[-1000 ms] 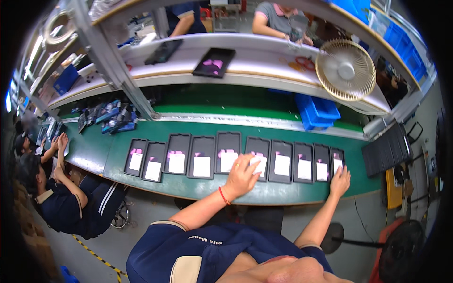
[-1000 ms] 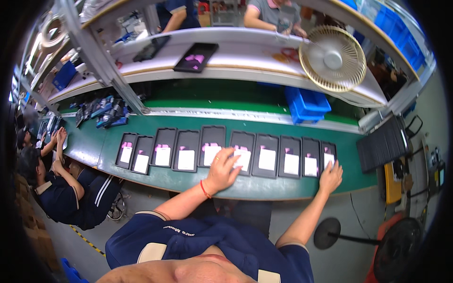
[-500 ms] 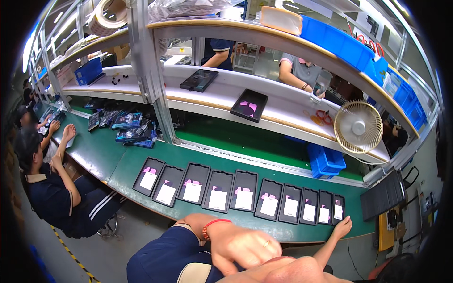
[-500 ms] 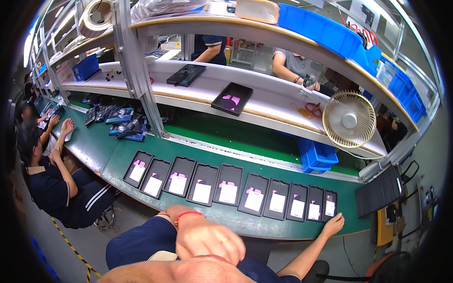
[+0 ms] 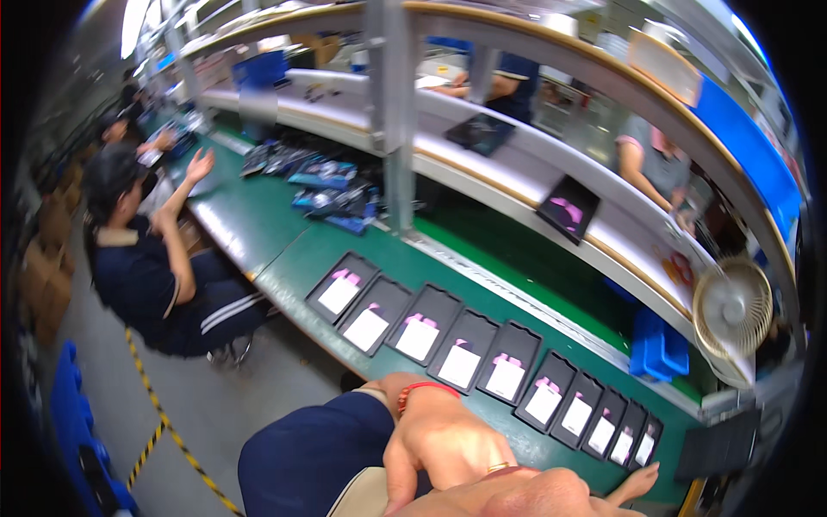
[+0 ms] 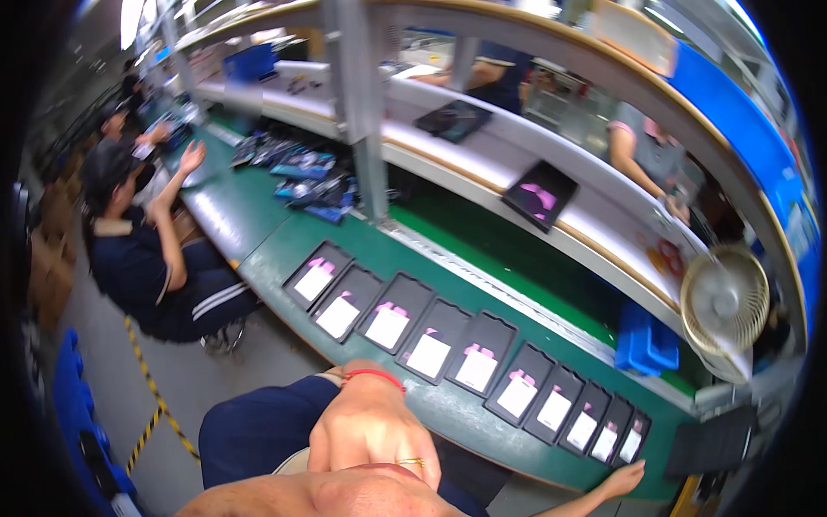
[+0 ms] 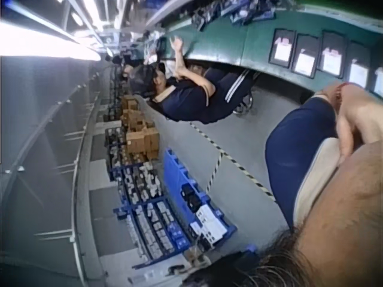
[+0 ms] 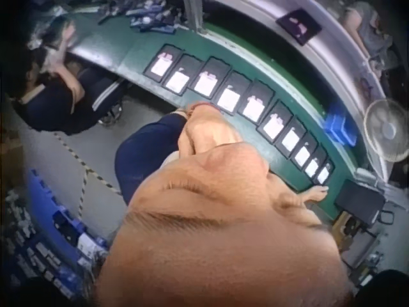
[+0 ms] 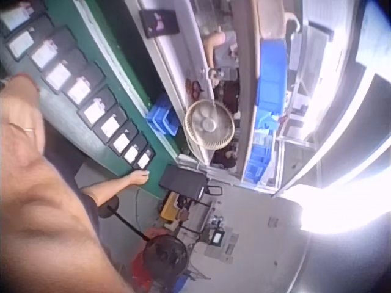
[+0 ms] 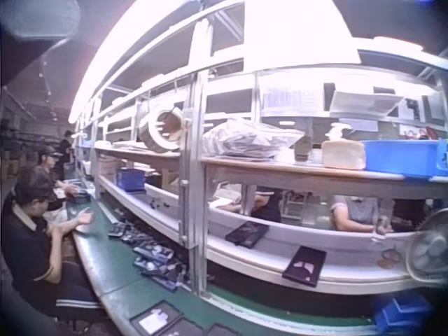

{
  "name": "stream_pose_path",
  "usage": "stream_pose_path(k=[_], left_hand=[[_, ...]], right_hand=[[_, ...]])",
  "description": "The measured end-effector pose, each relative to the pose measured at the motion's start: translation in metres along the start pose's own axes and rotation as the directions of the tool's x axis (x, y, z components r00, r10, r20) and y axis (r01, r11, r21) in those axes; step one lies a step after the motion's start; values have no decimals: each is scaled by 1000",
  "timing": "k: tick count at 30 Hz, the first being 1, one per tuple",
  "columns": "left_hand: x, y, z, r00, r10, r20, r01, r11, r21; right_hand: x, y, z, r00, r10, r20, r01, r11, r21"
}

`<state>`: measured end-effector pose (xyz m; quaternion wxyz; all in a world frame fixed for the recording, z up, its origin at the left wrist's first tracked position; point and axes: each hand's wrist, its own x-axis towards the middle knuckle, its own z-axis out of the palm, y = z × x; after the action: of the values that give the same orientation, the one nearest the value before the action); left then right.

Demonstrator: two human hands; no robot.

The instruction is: The recorder is assembling and packaging electronic devices (possibly tablet screens or controllers) into boxes at a factory assembly line.

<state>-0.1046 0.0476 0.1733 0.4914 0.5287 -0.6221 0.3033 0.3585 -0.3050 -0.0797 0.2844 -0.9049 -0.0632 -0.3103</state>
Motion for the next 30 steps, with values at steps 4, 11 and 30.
stream_pose_path(k=[4, 11, 30], left_hand=[[-9, 6, 2, 998, -50, -25, 55, 975, 215], [-21, 3, 14, 986, -61, -155, 119, 908, 402], [-6, 15, 11, 940, 161, -301, -17, 903, 429]], right_hand=[[2, 60, 9, 999, -32, -44, 31, 999, -10], [6, 45, 13, 981, -124, -151, 122, 992, -21], [1, 66, 24, 904, -285, -320, 399, 834, 382]])
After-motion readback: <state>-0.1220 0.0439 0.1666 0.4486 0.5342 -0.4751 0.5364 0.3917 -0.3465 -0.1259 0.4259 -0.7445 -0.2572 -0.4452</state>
